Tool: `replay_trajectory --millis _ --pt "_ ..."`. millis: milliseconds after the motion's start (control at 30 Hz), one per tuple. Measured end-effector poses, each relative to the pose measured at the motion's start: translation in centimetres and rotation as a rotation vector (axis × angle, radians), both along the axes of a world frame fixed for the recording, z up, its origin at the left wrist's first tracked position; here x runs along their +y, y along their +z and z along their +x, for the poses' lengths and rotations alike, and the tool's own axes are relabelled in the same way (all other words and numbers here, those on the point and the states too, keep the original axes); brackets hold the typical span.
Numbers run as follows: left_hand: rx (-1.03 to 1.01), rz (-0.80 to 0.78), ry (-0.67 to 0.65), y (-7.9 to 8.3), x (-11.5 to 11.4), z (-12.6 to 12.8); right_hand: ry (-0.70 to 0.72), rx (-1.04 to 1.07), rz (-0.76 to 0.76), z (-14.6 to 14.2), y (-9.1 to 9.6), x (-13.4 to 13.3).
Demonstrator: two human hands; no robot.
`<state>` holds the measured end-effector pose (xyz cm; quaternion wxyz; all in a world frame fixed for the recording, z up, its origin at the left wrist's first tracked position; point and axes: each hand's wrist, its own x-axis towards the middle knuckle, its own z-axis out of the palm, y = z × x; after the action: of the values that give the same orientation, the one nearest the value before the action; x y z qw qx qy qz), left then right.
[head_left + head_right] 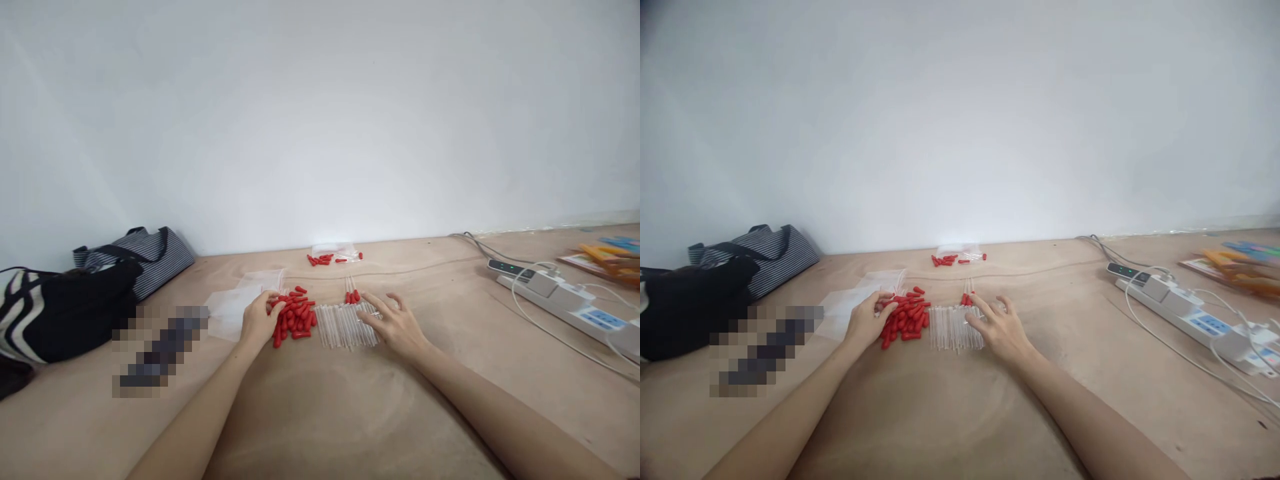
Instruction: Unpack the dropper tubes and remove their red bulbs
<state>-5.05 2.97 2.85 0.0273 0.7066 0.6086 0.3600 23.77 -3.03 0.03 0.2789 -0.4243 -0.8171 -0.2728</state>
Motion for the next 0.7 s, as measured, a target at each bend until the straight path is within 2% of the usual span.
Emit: replay_trajectory --millis 100,233,367,500,633,700 --pt "0.006 0.008 0.015 -0.2 0.3 -0.4 -0.025 0.057 -0.047 0.2 -0.5 0.4" --pt "0.042 0.055 0.019 -0.3 0.2 0.2 -0.084 0.141 -0.15 0.0 -1.1 1.0" --pt "0.17 0.114 0.041 -0.4 0.1 1.4 -0.17 0.173 -0.19 -0.7 -1.0 1.1" --pt "0.194 0.115 0.066 -0.4 0.1 1.9 -0.193 0.232 -0.217 -1.2 -0.8 1.2" --pt "0.207 0.283 0.08 -0.3 -0.6 2.5 -0.173 0.266 -0.264 -1.7 -1.2 1.3" --pt "0.22 0.37 -0.005 -0.4 -1.5 3.3 -0.156 0.273 -0.284 -1.9 -1.4 1.4"
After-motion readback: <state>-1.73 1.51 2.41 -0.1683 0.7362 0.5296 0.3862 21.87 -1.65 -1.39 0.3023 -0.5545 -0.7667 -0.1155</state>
